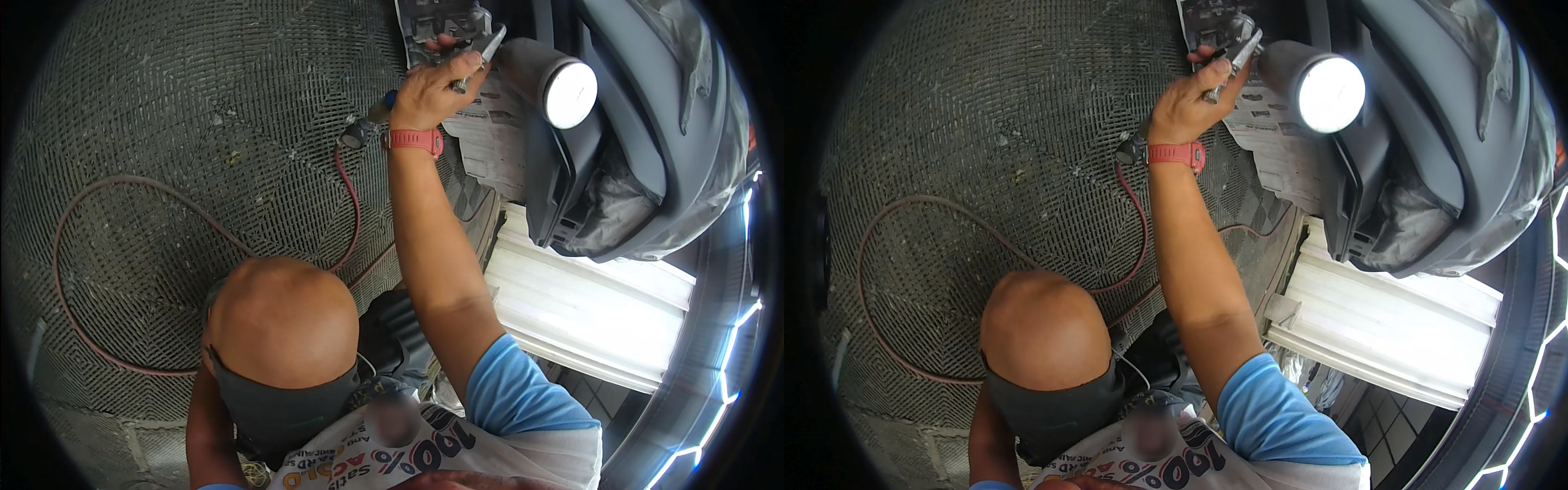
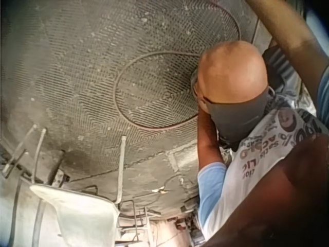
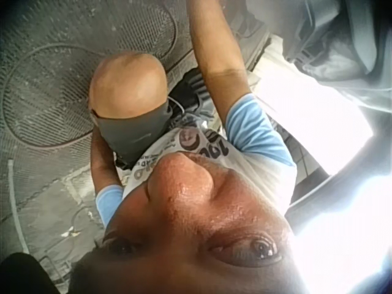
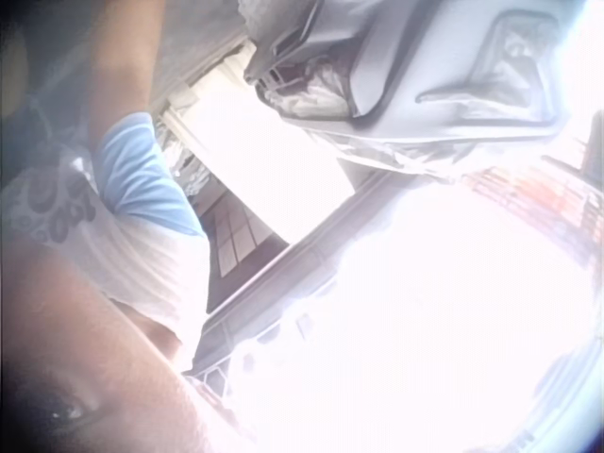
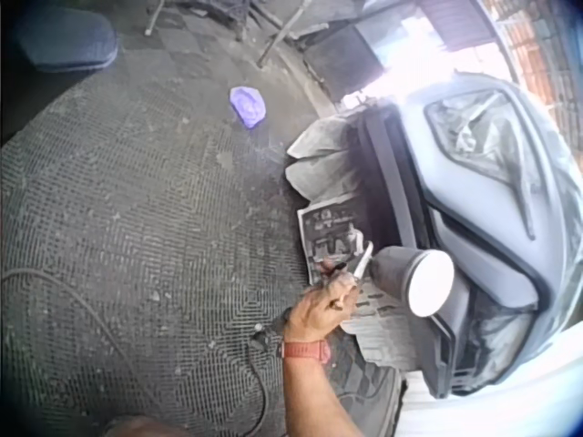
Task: The person is spray painting a car bumper using a spray gun. They are sitting on the floor and applying paint to the bumper in a systematic manner.
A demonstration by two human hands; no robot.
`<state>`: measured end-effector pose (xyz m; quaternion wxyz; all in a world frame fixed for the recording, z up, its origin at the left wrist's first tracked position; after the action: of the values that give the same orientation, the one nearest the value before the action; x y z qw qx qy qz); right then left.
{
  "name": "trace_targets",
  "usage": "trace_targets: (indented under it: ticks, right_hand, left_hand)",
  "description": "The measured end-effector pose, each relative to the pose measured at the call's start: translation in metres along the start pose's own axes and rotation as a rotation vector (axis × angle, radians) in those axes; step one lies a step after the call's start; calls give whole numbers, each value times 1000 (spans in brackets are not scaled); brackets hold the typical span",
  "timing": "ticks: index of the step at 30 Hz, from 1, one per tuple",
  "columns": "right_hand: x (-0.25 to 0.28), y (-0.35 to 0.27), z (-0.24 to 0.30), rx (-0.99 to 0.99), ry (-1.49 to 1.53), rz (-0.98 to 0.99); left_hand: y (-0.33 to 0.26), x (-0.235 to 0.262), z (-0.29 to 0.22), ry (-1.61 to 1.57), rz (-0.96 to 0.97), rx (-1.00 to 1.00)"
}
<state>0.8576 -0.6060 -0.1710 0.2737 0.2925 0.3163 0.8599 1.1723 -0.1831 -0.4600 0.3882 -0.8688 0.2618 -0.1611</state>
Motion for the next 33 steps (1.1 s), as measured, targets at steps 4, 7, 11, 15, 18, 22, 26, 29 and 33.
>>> trace_targets:
  ticks: [4,7,11,15,18,22,26,29,33]
  right_hand:
    - [47,-18,3,-102,-19,-114]
    - [95,-42,15,-197,-119,-244]
    - [128,-61,41,-223,-261,-322]
    - [111,-57,75,-203,-191,-192]
    - [92,-51,90,-205,-59,-84]
    - [100,-30,117,-298,81,-75]
    - [158,-27,107,-393,86,-208]
    - [224,-33,101,-375,47,-326]
    - [285,-41,101,-341,41,-394]
  left_hand:
    - [2,3,-1,2,-2,2]
    - [6,7,-3,7,-6,5]
    - [11,13,-7,25,-19,7]
    - [14,18,-16,57,-41,-9]
    - [19,20,-21,91,-33,-6]
    - [17,35,-31,129,-97,-5]
    - [15,60,-38,157,-179,3]
    - [18,96,-54,87,-308,-16]
    - [2,171,-127,-120,-659,-208]
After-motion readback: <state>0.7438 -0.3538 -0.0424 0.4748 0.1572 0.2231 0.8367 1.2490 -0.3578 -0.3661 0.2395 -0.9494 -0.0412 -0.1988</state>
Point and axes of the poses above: each hand's wrist, its own y-axis towards the middle knuckle, its own x-axis out of the back of the hand, z = x × y, the point moved 8 cm from there along y, towards the middle knuckle, and after that the axes turned 3 degrees about x, right-handed, at the moved point
